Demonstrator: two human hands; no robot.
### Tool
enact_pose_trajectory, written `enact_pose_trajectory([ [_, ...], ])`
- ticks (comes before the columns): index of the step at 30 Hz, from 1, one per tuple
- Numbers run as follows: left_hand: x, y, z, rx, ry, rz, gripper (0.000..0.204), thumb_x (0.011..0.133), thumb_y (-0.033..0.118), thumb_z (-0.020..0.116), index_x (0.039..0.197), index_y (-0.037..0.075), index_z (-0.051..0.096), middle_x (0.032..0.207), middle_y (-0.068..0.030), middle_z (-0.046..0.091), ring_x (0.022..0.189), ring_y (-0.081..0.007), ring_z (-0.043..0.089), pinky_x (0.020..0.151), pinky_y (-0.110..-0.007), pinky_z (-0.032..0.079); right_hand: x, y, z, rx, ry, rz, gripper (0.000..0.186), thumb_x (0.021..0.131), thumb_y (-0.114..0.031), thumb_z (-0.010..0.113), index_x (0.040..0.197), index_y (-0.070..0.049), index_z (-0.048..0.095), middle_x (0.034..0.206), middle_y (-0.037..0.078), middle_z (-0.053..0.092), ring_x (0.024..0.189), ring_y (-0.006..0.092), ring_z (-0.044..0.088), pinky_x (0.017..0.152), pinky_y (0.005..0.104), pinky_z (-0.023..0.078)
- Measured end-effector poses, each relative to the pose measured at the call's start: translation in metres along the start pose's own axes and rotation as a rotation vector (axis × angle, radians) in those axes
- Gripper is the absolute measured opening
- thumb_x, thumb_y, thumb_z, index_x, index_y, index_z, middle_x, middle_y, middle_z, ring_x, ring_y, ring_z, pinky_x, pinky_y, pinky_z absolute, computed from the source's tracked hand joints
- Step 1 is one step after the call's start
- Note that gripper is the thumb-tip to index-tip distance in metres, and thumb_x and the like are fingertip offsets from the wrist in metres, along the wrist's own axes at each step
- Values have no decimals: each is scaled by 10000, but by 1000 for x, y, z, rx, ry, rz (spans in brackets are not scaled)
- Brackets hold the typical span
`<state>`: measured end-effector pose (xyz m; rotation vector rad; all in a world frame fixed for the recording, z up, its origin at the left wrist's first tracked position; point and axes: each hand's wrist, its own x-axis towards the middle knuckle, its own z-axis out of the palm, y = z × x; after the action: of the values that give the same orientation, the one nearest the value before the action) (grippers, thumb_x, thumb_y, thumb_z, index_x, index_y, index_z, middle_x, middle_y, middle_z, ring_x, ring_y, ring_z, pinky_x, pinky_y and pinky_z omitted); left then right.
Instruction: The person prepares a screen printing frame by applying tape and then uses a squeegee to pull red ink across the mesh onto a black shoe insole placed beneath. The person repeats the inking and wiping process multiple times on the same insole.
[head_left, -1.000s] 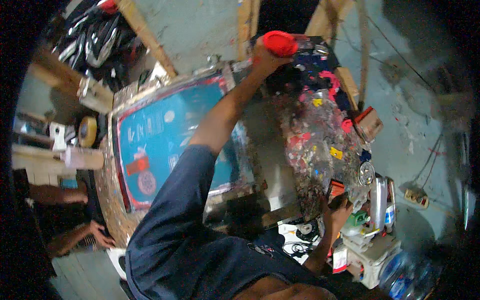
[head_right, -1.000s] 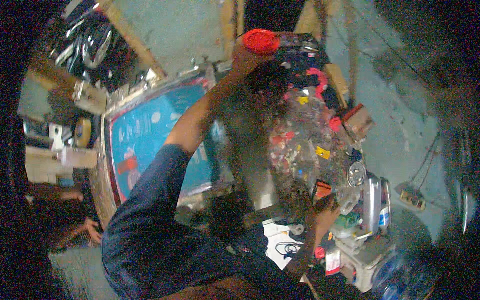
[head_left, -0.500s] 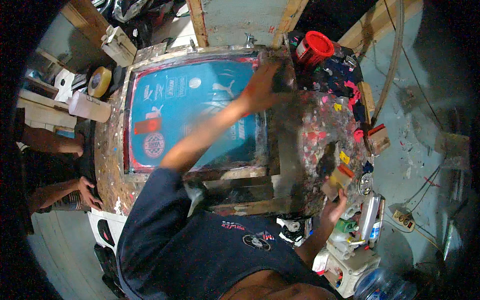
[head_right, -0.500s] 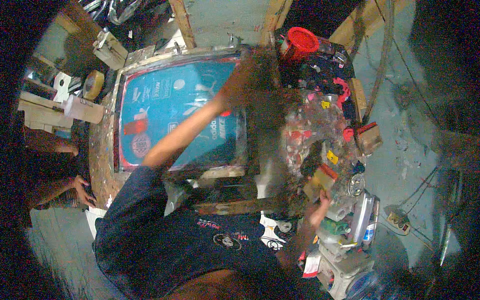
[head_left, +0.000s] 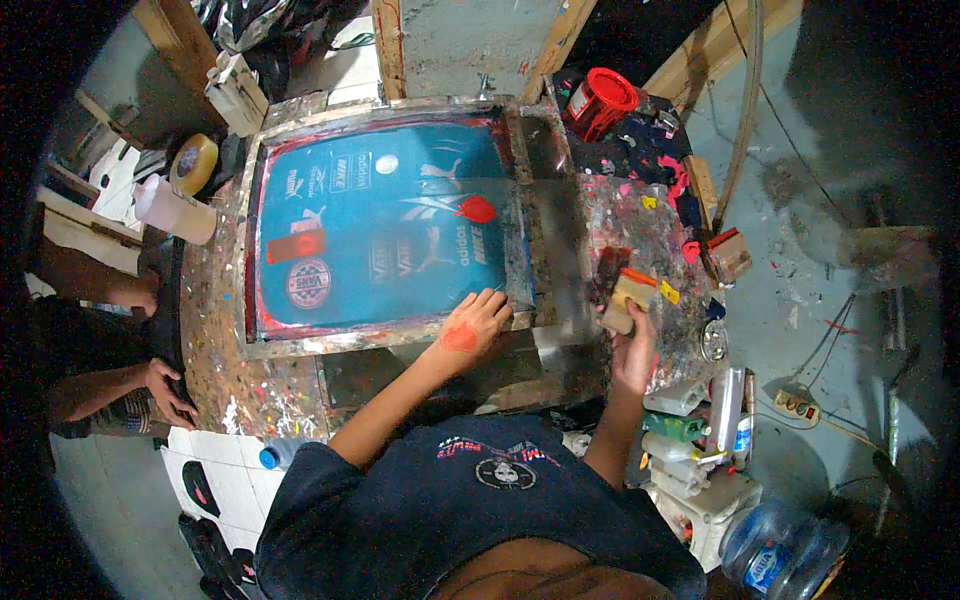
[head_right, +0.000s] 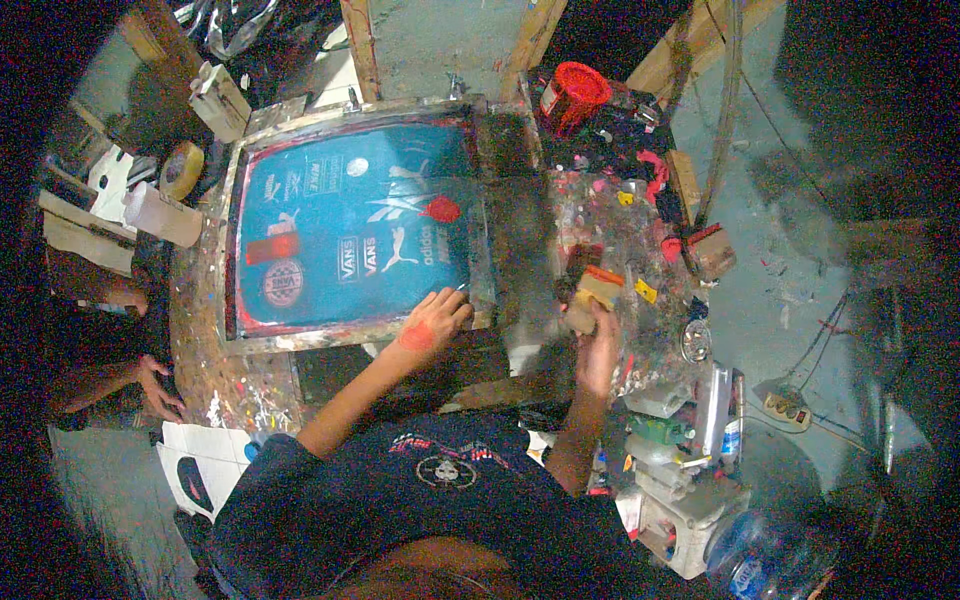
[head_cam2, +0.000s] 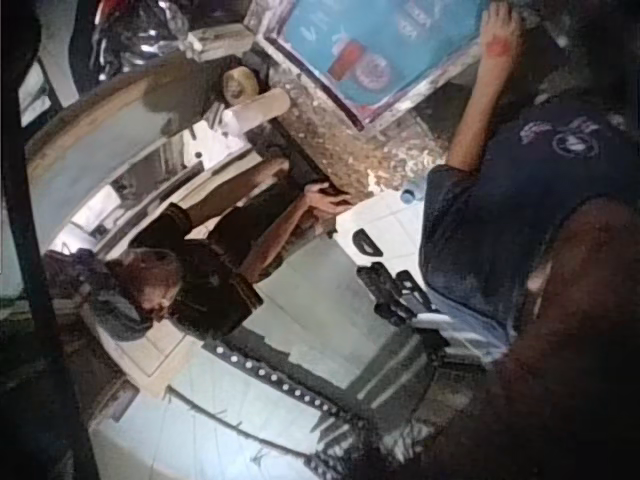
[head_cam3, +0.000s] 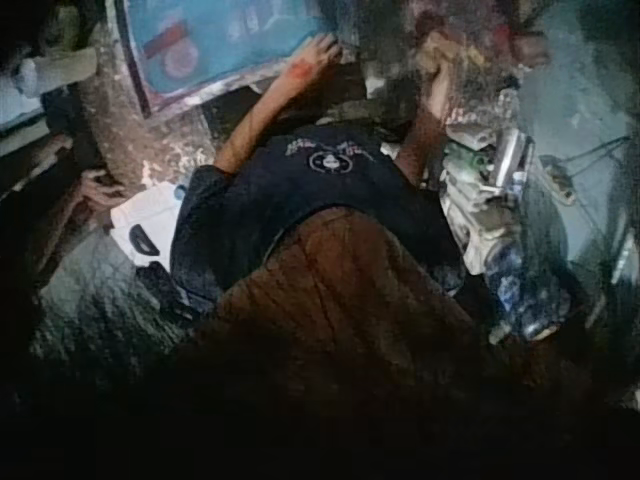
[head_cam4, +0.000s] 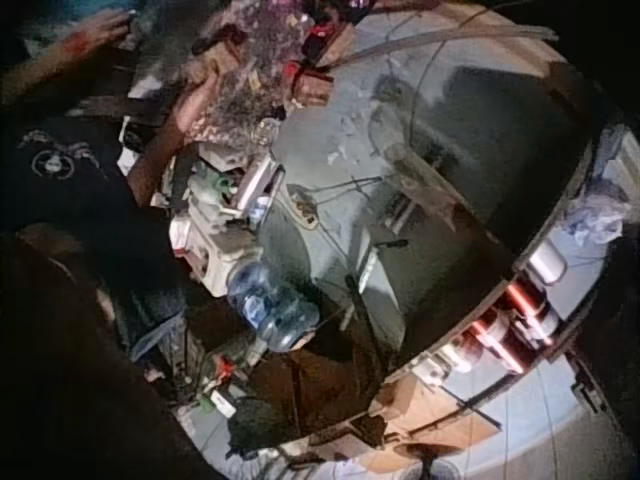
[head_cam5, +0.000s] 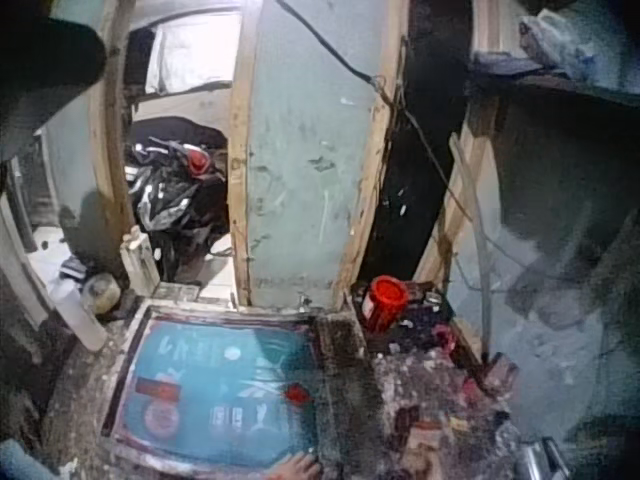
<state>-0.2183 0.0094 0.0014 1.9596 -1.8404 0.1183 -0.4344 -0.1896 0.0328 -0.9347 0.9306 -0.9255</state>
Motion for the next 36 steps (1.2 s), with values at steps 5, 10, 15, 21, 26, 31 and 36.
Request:
enact_pose_trajectory([
  [5,-1,0,13,2,47,-18,284,762,156,685,1011,42,609,1014,-122,567,1018,-291,547,870,-367,472,-8,8,29,-278,-118,83,481,886,-200,732,1297,1,585,1200,86,636,1125,198,602,980,372,474],
  [10,7,5,19,-111,-116,-68,388,776,116,645,1151,25,613,1136,-144,595,1107,-317,570,949,-390,498,16,-6,78,-239,-382,-107,386,938,-74,660,1311,0,588,1168,89,677,1014,188,665,854,331,552],
  [15,14,10,27,-164,-71,-141,332,750,127,676,1064,29,634,1085,-139,612,1054,-326,588,911,-410,516,26,-23,119,-239,-499,92,360,922,-66,683,1272,-17,611,1145,67,692,973,180,685,847,320,556],
  [21,18,14,29,-186,-43,-147,300,724,119,701,1005,38,630,1050,-143,616,1034,-333,587,888,-440,513,34,-32,141,-528,-661,-79,361,902,-74,730,1235,-12,603,1097,73,703,940,169,685,800,323,554],
  [26,14,12,44,-343,94,-122,279,755,122,672,1003,6,620,1035,-169,612,1018,-365,583,900,-446,505,57,-32,162,-904,-718,-445,411,867,-179,783,1209,-12,626,1071,99,717,969,199,684,876,351,540],
  [31,18,17,27,-171,-58,-106,319,791,132,639,1088,17,626,1101,-158,613,1080,-339,583,918,-442,501,76,-15,216,-1218,-767,-781,441,893,-132,722,1275,-4,543,1204,233,670,1078,374,667,904,419,523],
  [36,14,13,33,-209,55,-70,409,754,108,663,1150,14,624,1133,-151,611,1088,-309,589,922,-448,496,103,8,257,-1482,-994,-1028,429,910,-179,662,1279,-24,509,1213,293,591,1165,453,581,932,504,472],
])
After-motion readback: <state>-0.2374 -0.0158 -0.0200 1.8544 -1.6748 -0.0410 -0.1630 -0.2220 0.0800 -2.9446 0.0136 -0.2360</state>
